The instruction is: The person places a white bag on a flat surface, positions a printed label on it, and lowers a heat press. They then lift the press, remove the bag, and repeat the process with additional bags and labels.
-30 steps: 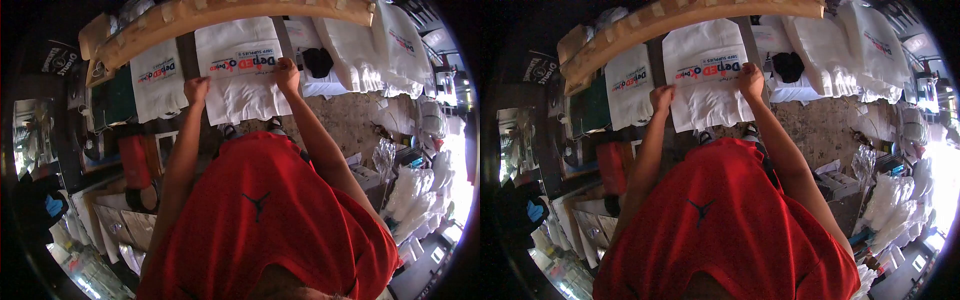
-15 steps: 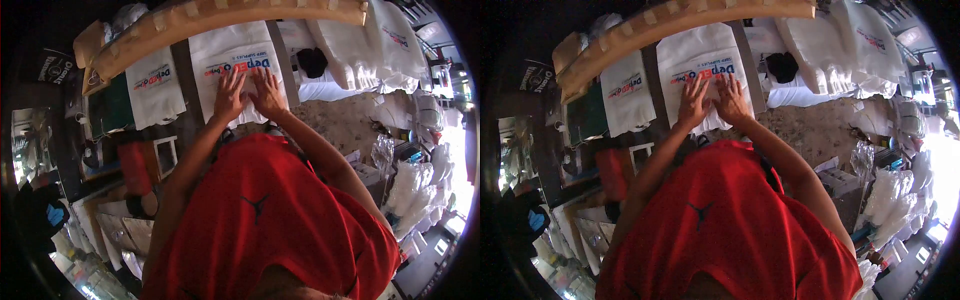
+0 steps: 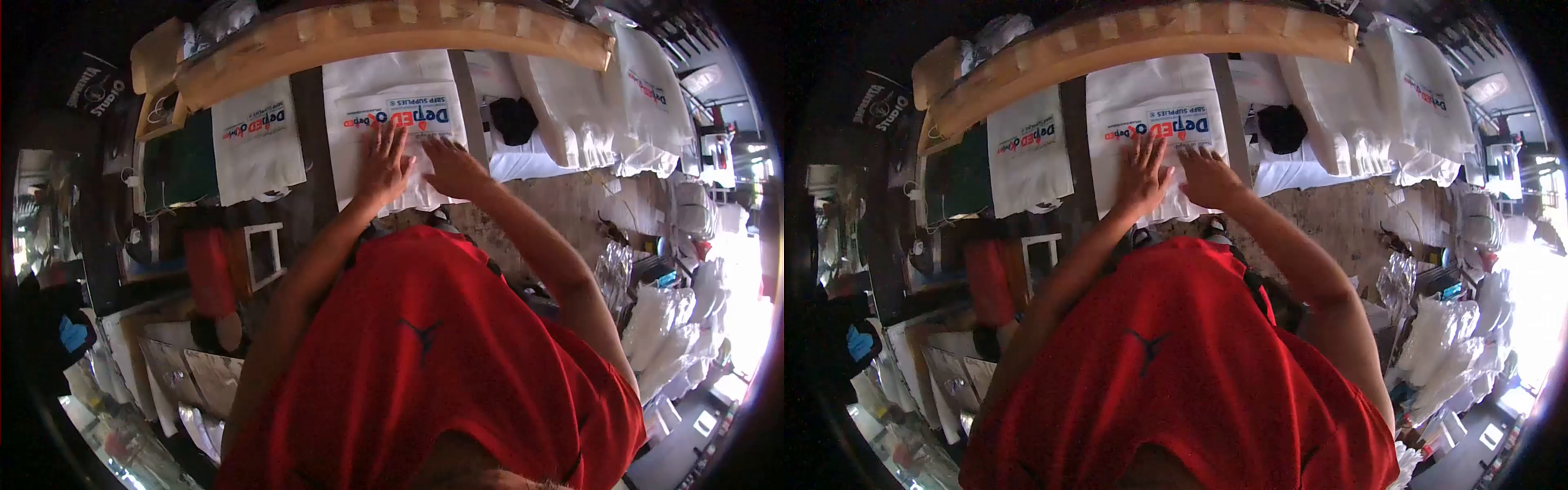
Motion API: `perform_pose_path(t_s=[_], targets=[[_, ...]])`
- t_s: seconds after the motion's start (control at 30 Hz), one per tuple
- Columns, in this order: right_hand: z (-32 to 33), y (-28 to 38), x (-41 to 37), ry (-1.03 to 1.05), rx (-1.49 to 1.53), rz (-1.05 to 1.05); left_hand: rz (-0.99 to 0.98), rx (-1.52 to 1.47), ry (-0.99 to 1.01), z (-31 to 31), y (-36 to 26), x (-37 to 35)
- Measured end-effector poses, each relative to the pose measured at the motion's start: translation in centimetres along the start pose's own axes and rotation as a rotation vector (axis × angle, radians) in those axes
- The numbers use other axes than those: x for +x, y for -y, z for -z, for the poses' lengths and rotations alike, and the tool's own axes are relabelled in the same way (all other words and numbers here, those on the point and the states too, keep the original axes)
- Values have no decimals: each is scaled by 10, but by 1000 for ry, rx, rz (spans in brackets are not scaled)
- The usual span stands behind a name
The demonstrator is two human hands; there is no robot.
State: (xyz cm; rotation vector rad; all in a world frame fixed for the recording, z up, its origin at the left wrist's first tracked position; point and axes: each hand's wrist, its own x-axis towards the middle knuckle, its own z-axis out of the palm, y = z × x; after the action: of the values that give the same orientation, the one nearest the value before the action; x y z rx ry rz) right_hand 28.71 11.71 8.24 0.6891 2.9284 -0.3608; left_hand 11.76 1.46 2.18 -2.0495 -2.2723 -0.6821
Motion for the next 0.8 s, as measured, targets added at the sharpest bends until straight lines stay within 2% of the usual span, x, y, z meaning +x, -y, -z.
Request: perform_pose_path(t_s=[0.07, 0.1, 0.13, 0.17, 0.23, 0.3, 0.37, 0.47, 0.6, 0.8], targets=[[119, 23, -20, 683, 112, 118, -8, 6, -22, 2, -1, 1], [150, 22, -39, 559, 175, 303, -2, 9, -24, 3, -2, 0], [210, 34, -50, 639, 290, 421, 5, 14, -16, 3, -3, 0], [260, 42, -75, 474, 364, 456, 8, 20, -9, 3, -3, -1], [314, 43, -113, 131, 415, 490, 16, 19, -14, 3, -4, -1], [333, 34, -130, -145, 343, 409, 11, 20, -16, 0, -3, -1], [329, 22, -135, -315, 231, 294, 16, -129, -46, -1, -3, 0], [330, -3, -138, -473, 120, 160, -7, 27, -17, 1, -4, 0], [356, -27, -139, -643, 43, 24, -30, 75, -9, 3, -6, 1], [367, -41, -127, -752, 35, -19, -16, -7, -20, -2, -5, 1]])
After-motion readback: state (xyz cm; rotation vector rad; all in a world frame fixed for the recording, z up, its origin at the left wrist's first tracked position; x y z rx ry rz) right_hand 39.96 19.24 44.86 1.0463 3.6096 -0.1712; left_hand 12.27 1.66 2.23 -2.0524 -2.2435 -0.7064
